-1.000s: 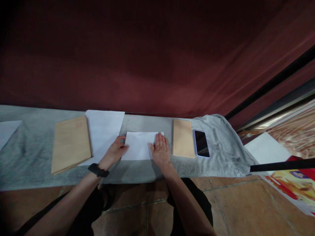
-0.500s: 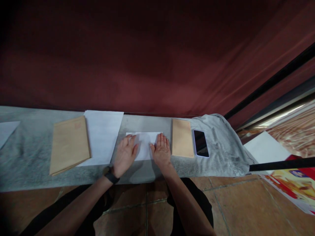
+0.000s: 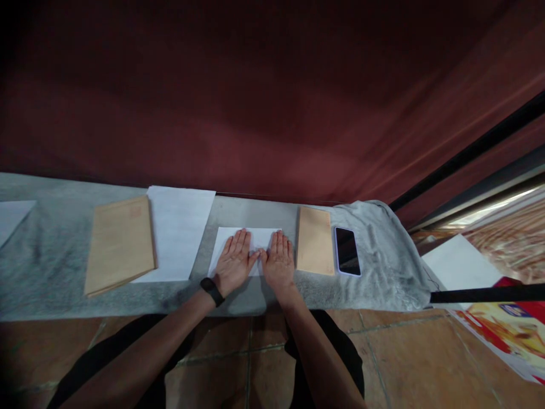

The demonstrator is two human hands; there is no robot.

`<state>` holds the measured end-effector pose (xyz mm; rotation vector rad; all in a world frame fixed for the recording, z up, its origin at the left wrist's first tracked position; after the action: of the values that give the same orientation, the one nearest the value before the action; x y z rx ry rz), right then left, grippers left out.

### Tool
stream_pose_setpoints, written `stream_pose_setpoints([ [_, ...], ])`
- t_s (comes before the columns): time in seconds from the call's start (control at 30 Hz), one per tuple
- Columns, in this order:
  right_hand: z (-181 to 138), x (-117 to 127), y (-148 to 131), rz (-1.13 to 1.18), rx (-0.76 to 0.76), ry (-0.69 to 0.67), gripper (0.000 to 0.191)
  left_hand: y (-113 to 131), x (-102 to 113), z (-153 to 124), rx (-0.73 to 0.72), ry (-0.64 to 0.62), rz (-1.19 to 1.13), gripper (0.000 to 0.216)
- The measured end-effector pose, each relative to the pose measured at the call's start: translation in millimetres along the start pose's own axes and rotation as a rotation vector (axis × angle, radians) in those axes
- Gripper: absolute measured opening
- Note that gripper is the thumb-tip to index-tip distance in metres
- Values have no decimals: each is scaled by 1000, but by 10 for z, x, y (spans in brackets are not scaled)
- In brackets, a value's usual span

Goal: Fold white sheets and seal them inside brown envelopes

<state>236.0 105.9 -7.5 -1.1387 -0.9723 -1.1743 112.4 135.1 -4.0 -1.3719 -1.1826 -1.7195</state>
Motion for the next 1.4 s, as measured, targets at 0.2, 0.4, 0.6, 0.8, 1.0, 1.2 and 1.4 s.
stream_pose_setpoints([
  [0.2,-11,21,-7,2,15,33,65,-125,-19,35,57,7,15,74],
  [0.4,-5,5,20,3,-2,34,67,-214,3,26,74,-8,29,77],
  [0.6,-5,4,80,14,-52,60,70,-251,44,12,100,-1,-4,79],
  [0.8,82,26,-180,77,51,-39,60,-225,78,2,90,-18,16,72],
  [1.0,186,-75,-512,131,138,-201,54,-203,81,-2,38,-65,19,59],
  [1.2,251,-82,-445,105,76,-124,54,-321,107,-9,73,-38,36,60],
  [1.4,196,-76,-277,59,43,-36,59,-526,144,-16,118,19,4,65],
])
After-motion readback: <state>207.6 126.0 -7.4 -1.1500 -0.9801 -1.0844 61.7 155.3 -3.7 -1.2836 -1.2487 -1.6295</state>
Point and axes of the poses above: each hand's wrist, its own z-axis towards the middle knuckle, its own x-axis out of the back of the hand, y = z × x, the point moved 8 cm from there along z, towards the middle knuckle, and after that the axes turned 9 degrees about -y, right-handed, at the moved point
